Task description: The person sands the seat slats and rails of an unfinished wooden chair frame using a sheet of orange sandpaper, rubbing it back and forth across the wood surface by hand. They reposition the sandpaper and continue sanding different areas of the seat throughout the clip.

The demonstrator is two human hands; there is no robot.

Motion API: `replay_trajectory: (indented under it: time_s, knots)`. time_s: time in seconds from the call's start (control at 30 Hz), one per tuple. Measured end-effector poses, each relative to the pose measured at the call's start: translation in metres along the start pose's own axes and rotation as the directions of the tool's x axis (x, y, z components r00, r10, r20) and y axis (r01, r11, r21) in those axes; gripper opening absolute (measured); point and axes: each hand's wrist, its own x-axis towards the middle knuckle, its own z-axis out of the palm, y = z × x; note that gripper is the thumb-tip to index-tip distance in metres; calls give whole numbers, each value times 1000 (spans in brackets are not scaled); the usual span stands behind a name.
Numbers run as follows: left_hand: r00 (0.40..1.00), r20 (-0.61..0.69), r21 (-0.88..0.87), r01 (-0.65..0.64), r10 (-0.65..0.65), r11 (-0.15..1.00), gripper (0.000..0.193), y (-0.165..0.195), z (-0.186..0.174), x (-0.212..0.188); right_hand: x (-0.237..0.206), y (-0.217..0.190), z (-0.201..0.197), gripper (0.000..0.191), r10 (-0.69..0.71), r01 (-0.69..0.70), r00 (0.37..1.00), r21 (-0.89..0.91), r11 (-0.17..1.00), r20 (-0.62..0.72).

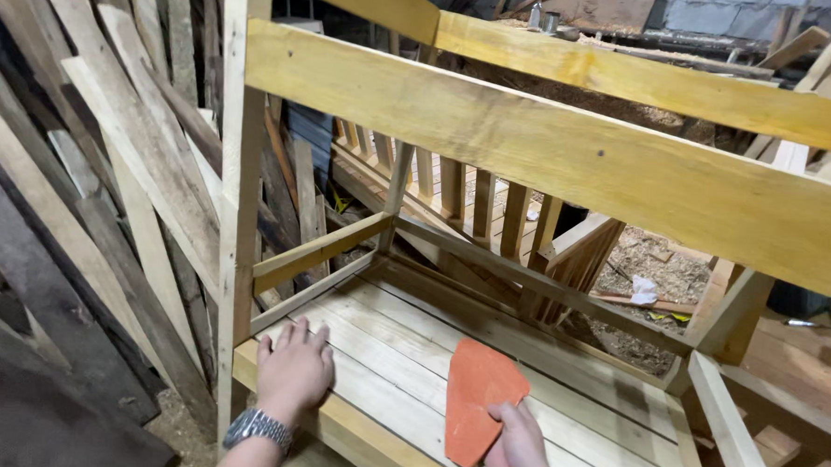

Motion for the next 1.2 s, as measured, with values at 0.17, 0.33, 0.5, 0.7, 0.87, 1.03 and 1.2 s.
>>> replay_trajectory:
  time_s: [0.17,0.33,0.5,0.7,0.87,1.03,1.2]
  knots:
    - [969,-186,-126,140,-162,982,57,0,10,5,-13,-21,22,50,-157,85,979,-444,892,-127]
    - [884,-431,-264,70,-183,962,59,-5,25,4,-43,-54,73,54,-304,617,778,-760,206,549]
    - [864,-463,-321,44,-197,946,56,-5,27,6,-65,-22,129,52,486,284,873,-774,-566,-35]
    - [874,-438,-425,6,-211,905,39,-3,22,-2,-66,-13,114,71,523,494,828,-704,-510,202]
    - [853,-474,-481,-44,-218,875,33,-2,17,-5,-56,-3,117,68,559,556,780,-722,-412,282]
    - [818,-536,-478,-90,-209,873,31,-3,18,-7,-62,-2,117,70,548,571,783,-688,-448,294]
    - [810,-547,-492,-106,-212,864,30,-3,21,-8,-71,-7,125,72,574,591,768,-661,-463,284]
